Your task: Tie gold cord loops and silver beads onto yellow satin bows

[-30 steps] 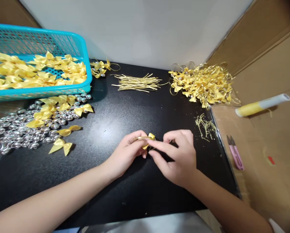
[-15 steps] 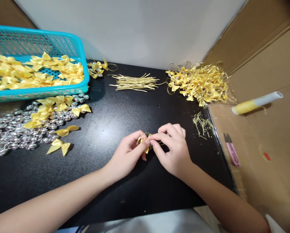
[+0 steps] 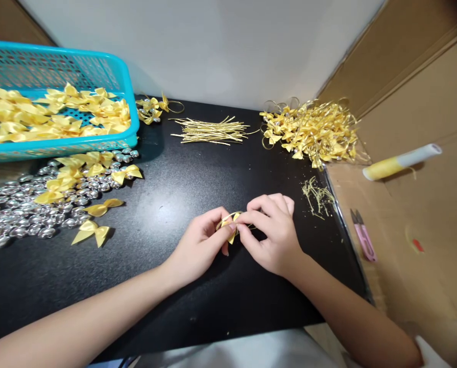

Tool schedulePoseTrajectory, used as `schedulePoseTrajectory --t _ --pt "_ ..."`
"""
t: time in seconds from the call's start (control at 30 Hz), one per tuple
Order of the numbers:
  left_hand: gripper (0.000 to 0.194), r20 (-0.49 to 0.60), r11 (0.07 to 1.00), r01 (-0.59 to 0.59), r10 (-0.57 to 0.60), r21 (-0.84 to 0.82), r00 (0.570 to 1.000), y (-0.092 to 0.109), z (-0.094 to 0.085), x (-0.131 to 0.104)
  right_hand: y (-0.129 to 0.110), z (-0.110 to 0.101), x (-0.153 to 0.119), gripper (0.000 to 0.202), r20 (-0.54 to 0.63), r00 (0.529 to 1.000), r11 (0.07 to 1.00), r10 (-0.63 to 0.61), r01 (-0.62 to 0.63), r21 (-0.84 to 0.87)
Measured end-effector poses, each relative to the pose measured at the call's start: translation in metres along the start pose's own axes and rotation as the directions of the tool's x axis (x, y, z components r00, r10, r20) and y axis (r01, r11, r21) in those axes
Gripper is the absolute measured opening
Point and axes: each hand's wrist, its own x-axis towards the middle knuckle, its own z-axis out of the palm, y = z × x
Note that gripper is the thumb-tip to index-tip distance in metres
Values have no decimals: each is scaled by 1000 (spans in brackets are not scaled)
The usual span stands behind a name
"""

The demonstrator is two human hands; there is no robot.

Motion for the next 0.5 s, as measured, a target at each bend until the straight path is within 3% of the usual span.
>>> schedulePoseTrajectory --t 0.17,0.27,0.37,0.5 --pt "24 -19 1000 21 -21 -11 1000 2 0 0 -1 -5 2 10 -85 994 937 65 -32 348" --pt "25 -45 999 39 -39 -6 998 3 -2 3 3 -15 4 9 -96 971 757 219 -107 645" --pt "23 -102 999 21 -18 25 995 6 -9 8 6 -33 11 7 -100 936 598 337 -131 790" --pt "22 -190 994 -41 59 99 980 11 -22 18 15 -69 20 11 -274 909 681 314 -15 732"
